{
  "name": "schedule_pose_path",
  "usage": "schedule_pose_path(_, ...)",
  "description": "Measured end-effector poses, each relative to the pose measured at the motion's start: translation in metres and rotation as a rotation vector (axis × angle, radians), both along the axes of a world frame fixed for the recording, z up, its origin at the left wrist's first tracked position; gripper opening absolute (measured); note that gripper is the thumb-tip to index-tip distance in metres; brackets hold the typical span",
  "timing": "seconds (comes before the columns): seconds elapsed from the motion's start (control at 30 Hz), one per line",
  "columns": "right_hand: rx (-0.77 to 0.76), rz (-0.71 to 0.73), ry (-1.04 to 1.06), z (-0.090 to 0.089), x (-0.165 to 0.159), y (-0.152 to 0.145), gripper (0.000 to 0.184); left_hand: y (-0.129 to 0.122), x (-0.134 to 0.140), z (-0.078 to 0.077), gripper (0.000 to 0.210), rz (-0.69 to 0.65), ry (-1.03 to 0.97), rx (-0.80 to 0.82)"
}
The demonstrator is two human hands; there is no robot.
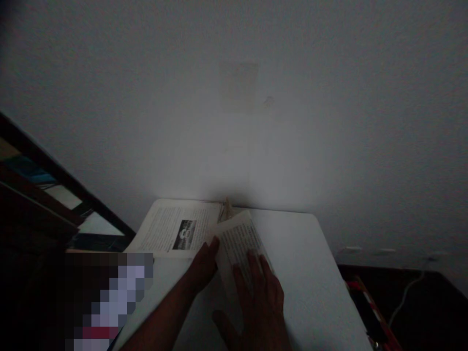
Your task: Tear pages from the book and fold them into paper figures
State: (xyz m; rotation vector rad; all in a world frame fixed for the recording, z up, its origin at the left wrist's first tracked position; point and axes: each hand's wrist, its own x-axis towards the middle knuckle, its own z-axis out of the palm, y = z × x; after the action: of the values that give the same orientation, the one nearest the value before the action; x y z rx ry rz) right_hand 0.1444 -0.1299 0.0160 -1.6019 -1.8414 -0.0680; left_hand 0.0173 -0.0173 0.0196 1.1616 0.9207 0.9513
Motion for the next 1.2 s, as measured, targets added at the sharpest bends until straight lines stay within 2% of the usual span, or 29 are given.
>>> schedule_pose_path(0.1, 0.019, 0.026, 0.019, 0.004, 0.012, -0.002, 0.043, 0.002, 0.004, 0.002, 0.036, -0.099, -0.074, -0.032)
schedule_pose_path(0.17, -0.011, 0.019, 0.119, 0.01, 0.028, 0.002, 0.034, 0.003, 0.004, 0.001, 0.035, -0.127, -0.099, -0.044)
schedule_pose_path(0.27, -0.108, -0.063, 0.376, 0.021, 0.056, 0.019, 0.034, 0.004, 0.004, -0.002, 0.034, -0.182, -0.121, -0.087)
schedule_pose_path(0.33, -0.253, -0.065, 0.652, 0.024, 0.072, 0.036, 0.044, 0.004, 0.005, -0.003, 0.035, -0.235, -0.127, -0.108)
schedule_pose_path(0.43, -0.559, 0.197, 1.134, 0.02, 0.086, 0.059, 0.046, 0.004, 0.007, -0.003, 0.037, -0.313, -0.116, -0.093)
schedule_pose_path(0.5, -0.671, 0.301, 1.314, 0.012, 0.087, 0.069, 0.044, 0.005, 0.009, -0.004, 0.038, -0.342, -0.089, -0.087)
schedule_pose_path(0.53, -0.703, 0.331, 1.343, 0.008, 0.086, 0.072, 0.044, 0.005, 0.009, -0.005, 0.039, -0.345, -0.066, -0.09)
schedule_pose_path(0.63, -0.643, 0.326, 1.369, -0.004, 0.083, 0.074, 0.044, 0.007, 0.01, -0.007, 0.037, -0.315, 0.04, -0.103)
schedule_pose_path(0.9, -0.552, 0.272, 1.427, -0.017, 0.091, 0.067, 0.043, 0.007, 0.009, -0.008, 0.035, -0.052, 0.321, 0.044)
schedule_pose_path(1.2, -0.535, 0.197, 1.351, -0.022, 0.09, 0.067, 0.042, 0.007, 0.015, -0.01, 0.039, -0.014, 0.356, 0.03)
